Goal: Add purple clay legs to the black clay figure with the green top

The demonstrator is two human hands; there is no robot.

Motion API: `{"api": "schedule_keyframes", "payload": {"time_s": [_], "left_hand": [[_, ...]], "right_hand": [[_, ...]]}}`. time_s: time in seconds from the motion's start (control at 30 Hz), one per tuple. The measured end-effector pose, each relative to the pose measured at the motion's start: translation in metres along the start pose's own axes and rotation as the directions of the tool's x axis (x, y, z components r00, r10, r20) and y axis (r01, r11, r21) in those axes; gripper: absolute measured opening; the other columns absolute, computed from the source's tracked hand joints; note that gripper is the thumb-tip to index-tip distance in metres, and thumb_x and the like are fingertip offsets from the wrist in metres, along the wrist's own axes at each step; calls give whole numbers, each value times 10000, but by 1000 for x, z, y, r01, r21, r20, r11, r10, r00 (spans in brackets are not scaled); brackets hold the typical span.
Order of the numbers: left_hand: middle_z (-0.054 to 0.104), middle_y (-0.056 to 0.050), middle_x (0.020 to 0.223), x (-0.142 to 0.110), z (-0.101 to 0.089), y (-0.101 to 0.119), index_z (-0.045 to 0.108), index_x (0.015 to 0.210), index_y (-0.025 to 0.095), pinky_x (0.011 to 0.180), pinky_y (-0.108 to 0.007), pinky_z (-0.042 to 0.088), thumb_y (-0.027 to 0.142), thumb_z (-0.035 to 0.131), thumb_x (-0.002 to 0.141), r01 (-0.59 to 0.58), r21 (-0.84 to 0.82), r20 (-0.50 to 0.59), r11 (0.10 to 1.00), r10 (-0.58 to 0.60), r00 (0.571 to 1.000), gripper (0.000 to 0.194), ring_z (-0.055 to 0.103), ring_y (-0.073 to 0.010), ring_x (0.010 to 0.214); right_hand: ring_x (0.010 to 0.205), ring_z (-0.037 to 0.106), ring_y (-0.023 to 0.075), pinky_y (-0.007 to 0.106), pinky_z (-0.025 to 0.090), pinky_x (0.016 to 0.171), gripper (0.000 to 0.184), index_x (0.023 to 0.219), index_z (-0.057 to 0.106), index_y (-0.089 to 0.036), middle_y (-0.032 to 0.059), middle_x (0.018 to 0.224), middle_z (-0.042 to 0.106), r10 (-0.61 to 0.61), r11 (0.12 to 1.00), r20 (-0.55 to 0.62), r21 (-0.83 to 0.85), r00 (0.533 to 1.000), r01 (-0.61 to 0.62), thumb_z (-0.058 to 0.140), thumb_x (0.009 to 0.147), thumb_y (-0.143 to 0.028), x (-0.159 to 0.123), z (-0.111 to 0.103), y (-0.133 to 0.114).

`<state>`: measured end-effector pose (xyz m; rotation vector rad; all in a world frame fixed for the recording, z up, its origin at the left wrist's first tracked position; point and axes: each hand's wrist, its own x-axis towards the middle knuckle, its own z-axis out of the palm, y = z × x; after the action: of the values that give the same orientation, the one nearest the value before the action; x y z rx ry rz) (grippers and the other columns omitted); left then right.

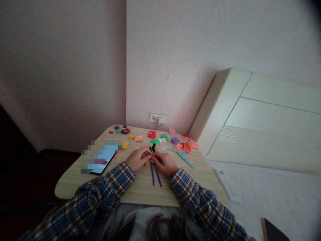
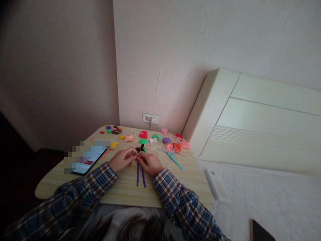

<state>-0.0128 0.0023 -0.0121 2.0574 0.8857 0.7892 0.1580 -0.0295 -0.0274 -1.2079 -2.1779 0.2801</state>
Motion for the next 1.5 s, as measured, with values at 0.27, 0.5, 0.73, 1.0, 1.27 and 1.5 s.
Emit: {"api": "schedule_keyframes", "payload": {"time_s": [0.27, 0.5, 0.73, 1.0, 1.27, 1.5], "left_hand": [[613, -22, 752, 0, 1, -2, 516, 825, 144, 447, -200, 425, 258, 466, 778, -15, 8, 9, 1000, 15, 1000, 133, 568, -100, 467], [623, -11, 718, -1, 0, 1, 519, 804, 151, 452, -198, 422, 256, 479, 773, -4, 29, -5, 1000, 4, 1000, 116, 561, -100, 463], [610, -7, 720, -1, 1, 3, 514, 806, 151, 450, -195, 417, 233, 479, 765, -3, 39, -7, 999, 3, 1000, 98, 558, -94, 456], [613, -12, 755, 0, 1, -2, 522, 816, 154, 452, -198, 427, 251, 474, 770, -8, 40, 6, 999, 8, 1000, 118, 565, -95, 465], [600, -2, 715, 1, 1, -3, 526, 810, 158, 453, -197, 427, 249, 470, 770, -13, 54, 14, 998, 12, 1000, 114, 565, -99, 466], [615, -11, 732, 0, 1, 2, 527, 796, 157, 460, -209, 429, 262, 473, 765, 3, 72, 14, 997, -4, 1000, 122, 566, -105, 466]], "right_hand": [[497, 416, 88, 189, 299, 492, 187, 779, 516, -189, -25, 582, 503, 0, 1000, 14, -6, 1000, 0, 394, 880, -290, 0, 1, 2], [537, 458, 97, 196, 324, 527, 193, 790, 521, -191, -12, 616, 533, -9, 1000, 24, -8, 1000, 9, 389, 882, -299, 0, 0, 1], [485, 416, 88, 191, 302, 491, 191, 772, 522, -189, -28, 564, 494, 14, 999, 30, -29, 999, -13, 398, 879, -288, -1, -1, 0], [504, 429, 86, 187, 314, 512, 196, 788, 536, -185, -27, 573, 506, 14, 999, 29, -36, 999, -13, 402, 876, -297, 0, -3, -1], [501, 429, 86, 194, 309, 509, 215, 781, 534, -185, -30, 569, 503, 3, 999, 33, -42, 999, -1, 398, 883, -316, 0, -3, -1], [495, 423, 87, 195, 301, 502, 184, 785, 544, -186, -31, 569, 500, 14, 999, 54, -43, 998, -12, 416, 874, -284, 1, -4, -1]]}}
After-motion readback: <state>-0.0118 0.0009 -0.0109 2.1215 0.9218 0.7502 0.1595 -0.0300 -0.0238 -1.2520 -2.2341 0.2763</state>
